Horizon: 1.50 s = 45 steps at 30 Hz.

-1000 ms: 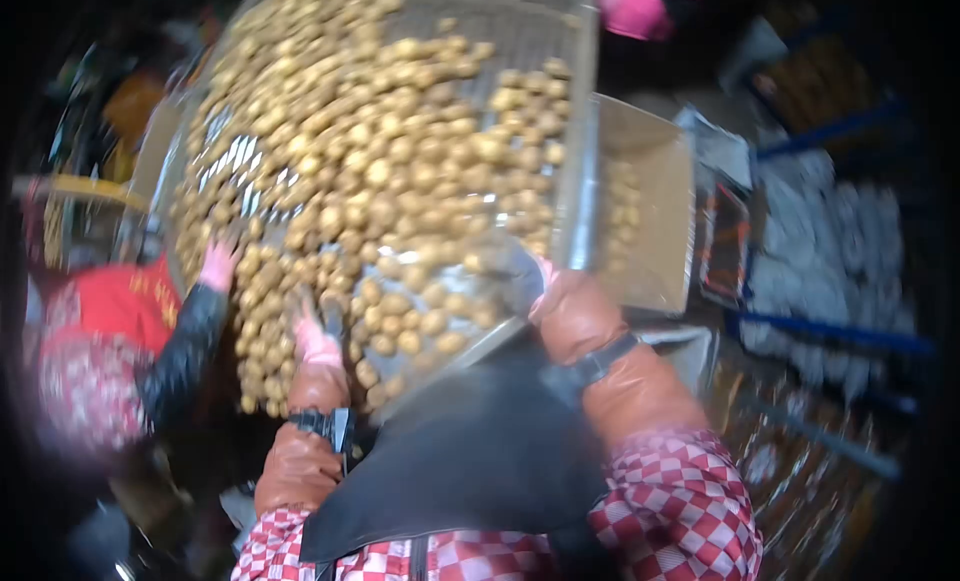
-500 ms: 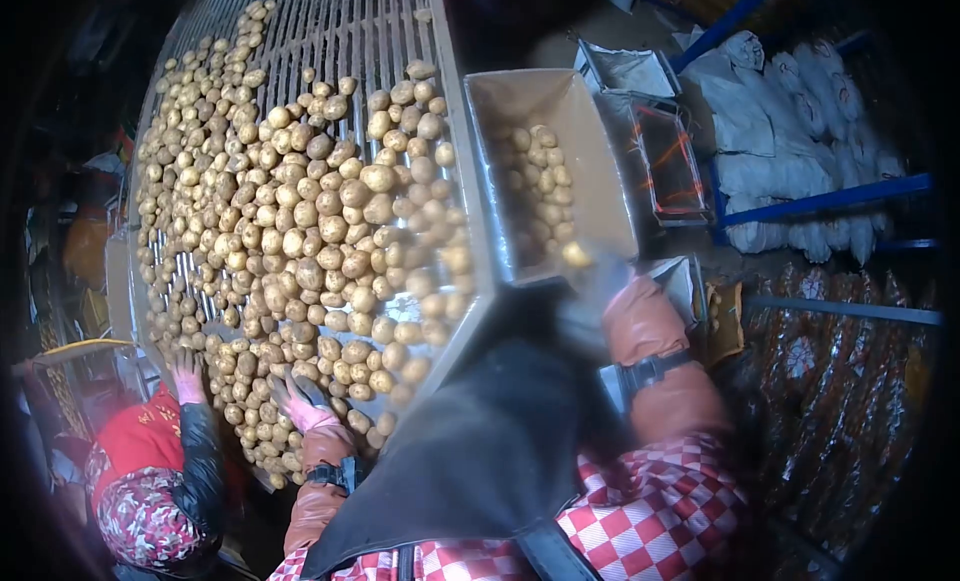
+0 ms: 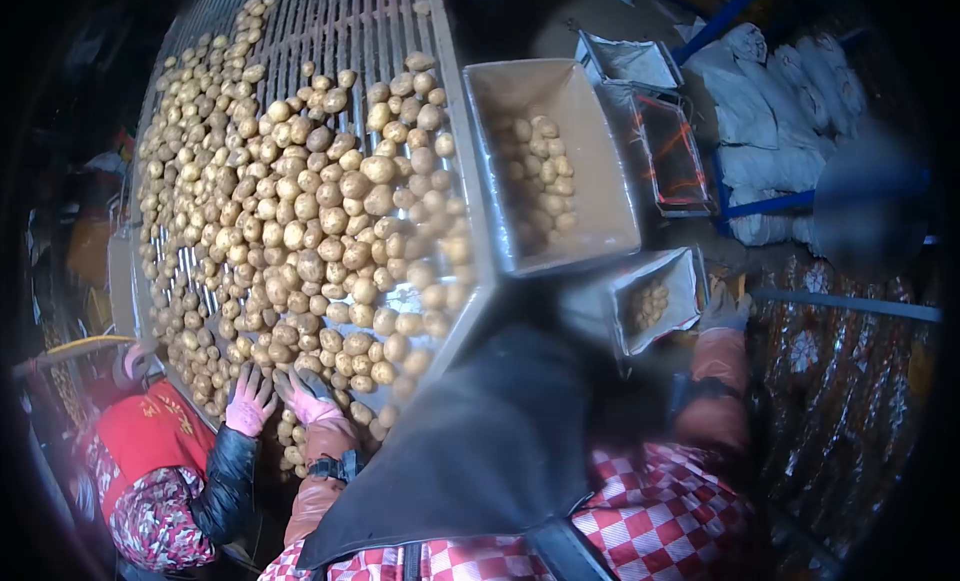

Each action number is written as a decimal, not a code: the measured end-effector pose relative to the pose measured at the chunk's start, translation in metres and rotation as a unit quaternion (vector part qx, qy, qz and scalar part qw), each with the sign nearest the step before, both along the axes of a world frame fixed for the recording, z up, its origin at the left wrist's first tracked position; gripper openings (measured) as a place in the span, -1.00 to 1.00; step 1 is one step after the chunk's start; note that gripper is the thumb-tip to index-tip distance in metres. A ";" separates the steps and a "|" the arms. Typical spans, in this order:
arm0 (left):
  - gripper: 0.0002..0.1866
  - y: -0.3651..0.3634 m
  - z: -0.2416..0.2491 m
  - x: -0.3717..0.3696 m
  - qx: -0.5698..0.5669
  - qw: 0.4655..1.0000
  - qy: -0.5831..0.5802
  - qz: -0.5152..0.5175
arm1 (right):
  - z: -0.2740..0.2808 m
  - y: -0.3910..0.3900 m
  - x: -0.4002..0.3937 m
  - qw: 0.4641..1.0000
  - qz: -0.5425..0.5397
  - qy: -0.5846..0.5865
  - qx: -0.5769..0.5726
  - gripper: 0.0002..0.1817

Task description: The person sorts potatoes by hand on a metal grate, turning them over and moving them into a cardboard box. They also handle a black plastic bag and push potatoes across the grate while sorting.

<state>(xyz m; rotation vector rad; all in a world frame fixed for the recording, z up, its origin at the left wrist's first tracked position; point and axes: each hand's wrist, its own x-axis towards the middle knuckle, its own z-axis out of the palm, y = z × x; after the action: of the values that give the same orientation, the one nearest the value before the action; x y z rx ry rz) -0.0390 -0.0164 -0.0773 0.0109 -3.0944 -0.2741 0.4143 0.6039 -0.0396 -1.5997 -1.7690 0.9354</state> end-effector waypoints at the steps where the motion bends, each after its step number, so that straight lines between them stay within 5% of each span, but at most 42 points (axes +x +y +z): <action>1: -0.53 -0.001 -0.002 -0.001 -0.013 1.000 0.006 -0.002 | -0.009 0.002 -0.016 0.988 -0.038 0.124 -0.087 -0.55; 3: -0.46 0.004 0.001 -0.002 0.069 0.998 -0.009 0.003 | -0.025 0.009 -0.057 0.891 -0.107 0.357 -0.260 -0.46; 5: -0.39 0.019 0.020 -0.005 0.096 0.992 -0.071 0.038 | -0.016 -0.008 -0.132 0.818 -0.101 0.430 -0.369 -0.39; 7: -0.31 0.062 0.057 -0.007 0.200 0.968 -0.073 0.136 | 0.017 -0.042 -0.206 0.819 -0.009 0.384 -0.426 -0.37; 9: -0.16 0.026 0.018 -0.004 0.086 0.993 0.005 -0.083 | 0.039 -0.065 -0.254 0.826 0.090 0.323 -0.453 -0.47; 11: -0.10 0.009 0.015 0.013 0.159 0.979 -0.015 -0.130 | 0.033 -0.074 -0.279 0.830 0.146 0.303 -0.444 -0.40; 14: -0.12 -0.018 0.044 0.044 -0.102 0.987 -0.056 -0.113 | 0.018 -0.080 -0.319 0.801 0.224 0.304 -0.465 -0.40; 17: -0.16 -0.026 0.060 0.058 0.034 0.994 -0.098 -0.046 | 0.013 -0.066 -0.327 0.804 0.281 0.276 -0.445 -0.43; 22: -0.58 -0.065 0.043 0.088 0.008 0.999 -0.047 -0.024 | 0.040 -0.064 -0.318 0.918 0.166 0.125 -0.337 -0.56; 24: -0.66 -0.069 0.049 0.091 0.013 1.000 -0.020 -0.002 | -0.015 -0.034 -0.273 0.907 0.235 0.096 -0.336 -0.54; 26: -0.64 -0.083 0.039 0.091 -0.001 0.996 -0.053 0.077 | -0.081 -0.031 -0.227 0.841 0.082 0.296 -0.445 -0.50; 27: -0.63 -0.085 0.037 0.087 -0.003 0.992 -0.064 0.109 | -0.077 -0.045 -0.213 0.846 0.094 0.242 -0.466 -0.56; 28: -0.61 -0.083 0.033 0.083 -0.015 0.993 -0.042 0.106 | -0.072 -0.058 -0.195 0.941 0.306 -0.002 -0.144 -0.60; 29: -0.58 -0.080 0.030 0.079 -0.027 0.994 -0.020 0.103 | -0.068 -0.069 -0.181 0.829 0.455 -0.253 0.203 -0.63; 32: -0.54 -0.039 0.046 0.055 -0.021 0.999 0.030 -0.013 | -0.054 -0.095 -0.168 0.879 0.372 -0.180 0.237 -0.64; 38: -0.25 0.040 0.058 0.007 0.065 0.995 -0.063 -0.031 | -0.043 -0.087 -0.156 0.873 0.431 -0.197 0.115 -0.59; 41: -0.16 0.063 0.061 0.000 0.197 0.980 -0.027 0.003 | 0.000 -0.079 -0.180 0.861 0.473 -0.173 0.076 -0.61; 45: -0.09 0.073 0.053 0.013 0.253 0.965 -0.043 0.052 | -0.078 -0.010 -0.193 0.848 0.439 -0.127 -0.270 -0.61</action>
<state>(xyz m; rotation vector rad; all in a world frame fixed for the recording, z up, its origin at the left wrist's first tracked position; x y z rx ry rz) -0.0259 0.0567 -0.0245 0.2035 -2.9939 -1.0714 0.2210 0.5934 -0.1173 -1.1842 -2.6777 1.8361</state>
